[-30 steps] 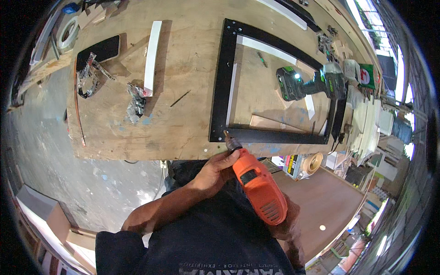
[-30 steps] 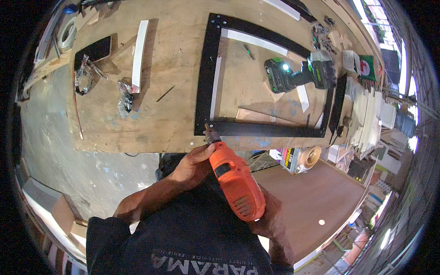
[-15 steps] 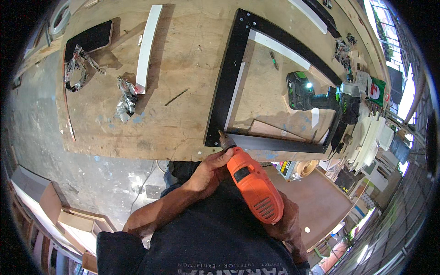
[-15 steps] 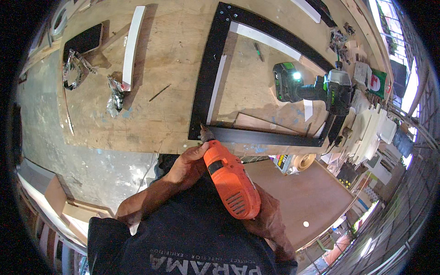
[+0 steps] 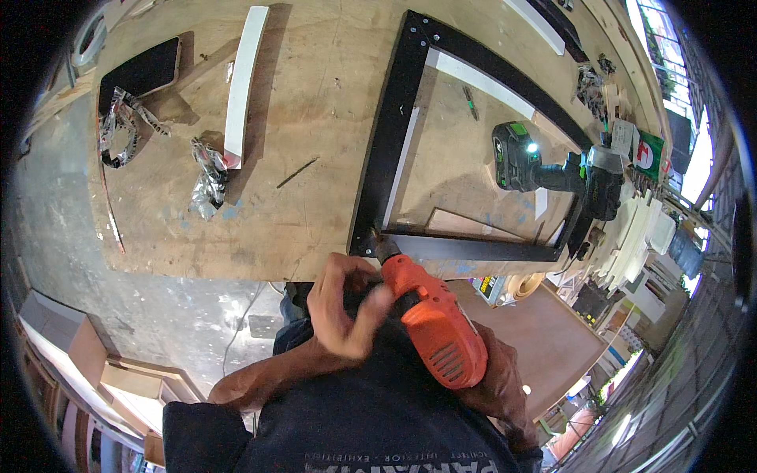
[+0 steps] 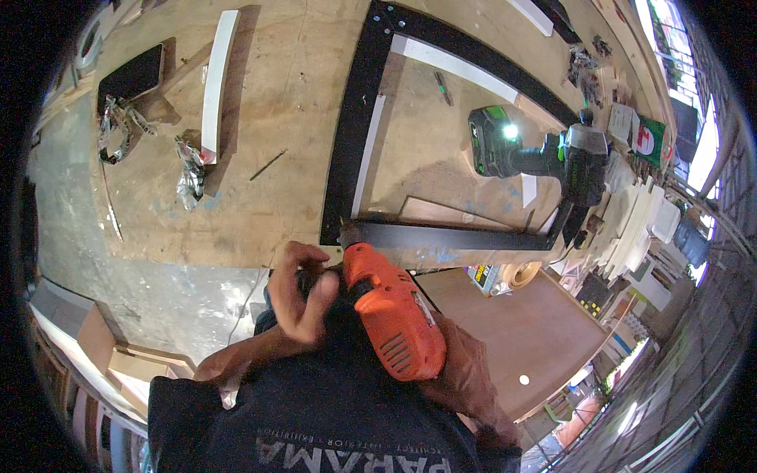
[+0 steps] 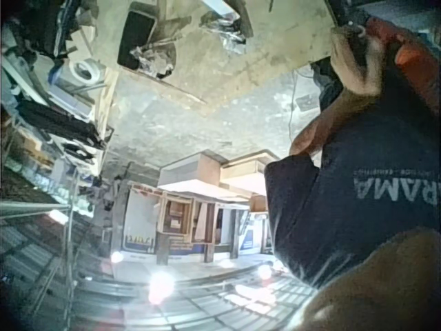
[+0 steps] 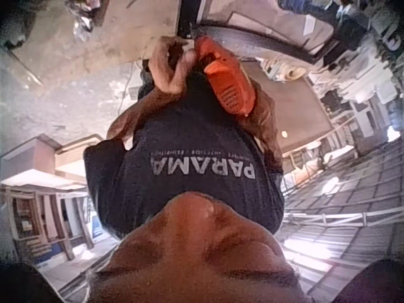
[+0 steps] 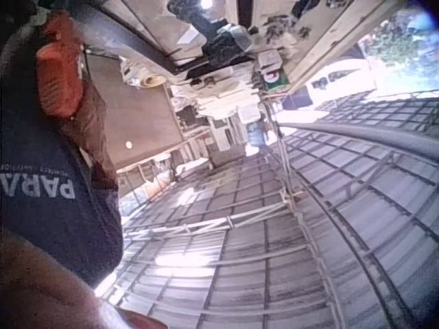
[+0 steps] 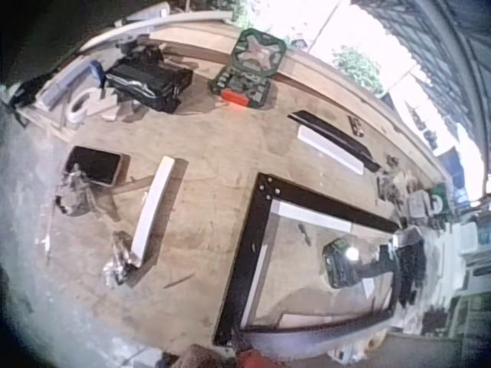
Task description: The person assembles a black metal frame by drilling pilot holes into a wooden surface and driving screws through pre-drilled holes in the frame with a cordless impact driver.
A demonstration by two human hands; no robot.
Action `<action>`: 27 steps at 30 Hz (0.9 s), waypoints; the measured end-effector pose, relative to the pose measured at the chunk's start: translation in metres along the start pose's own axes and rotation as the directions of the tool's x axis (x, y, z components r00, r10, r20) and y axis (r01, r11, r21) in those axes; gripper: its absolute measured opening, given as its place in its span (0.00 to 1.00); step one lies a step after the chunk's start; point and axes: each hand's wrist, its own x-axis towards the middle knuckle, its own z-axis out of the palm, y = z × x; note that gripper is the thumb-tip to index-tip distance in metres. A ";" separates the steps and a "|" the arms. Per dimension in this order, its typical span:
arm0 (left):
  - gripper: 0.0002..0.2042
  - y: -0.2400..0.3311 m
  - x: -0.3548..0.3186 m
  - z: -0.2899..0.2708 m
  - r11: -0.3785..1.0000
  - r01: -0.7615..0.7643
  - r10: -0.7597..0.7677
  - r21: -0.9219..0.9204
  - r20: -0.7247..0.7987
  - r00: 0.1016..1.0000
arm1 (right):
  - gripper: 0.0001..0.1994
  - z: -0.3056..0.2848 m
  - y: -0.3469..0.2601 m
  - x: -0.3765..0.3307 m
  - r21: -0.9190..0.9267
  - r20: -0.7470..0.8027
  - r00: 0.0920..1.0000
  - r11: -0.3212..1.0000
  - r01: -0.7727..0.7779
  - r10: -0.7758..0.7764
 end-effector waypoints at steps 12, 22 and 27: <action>0.31 0.020 0.018 0.053 0.641 -0.767 0.750 -0.038 0.245 0.614 | 0.38 -0.026 -0.025 0.012 -0.205 0.143 0.984 0.976 -0.076 0.107; 0.34 0.021 0.025 0.051 0.639 -0.769 0.752 0.012 0.198 0.628 | 0.39 -0.043 -0.041 0.026 -0.344 0.193 0.981 0.938 0.036 0.033; 0.39 0.018 0.022 0.043 0.639 -0.769 0.740 0.008 0.265 0.618 | 0.37 -0.045 -0.047 0.030 -0.321 0.212 0.977 0.946 0.045 0.025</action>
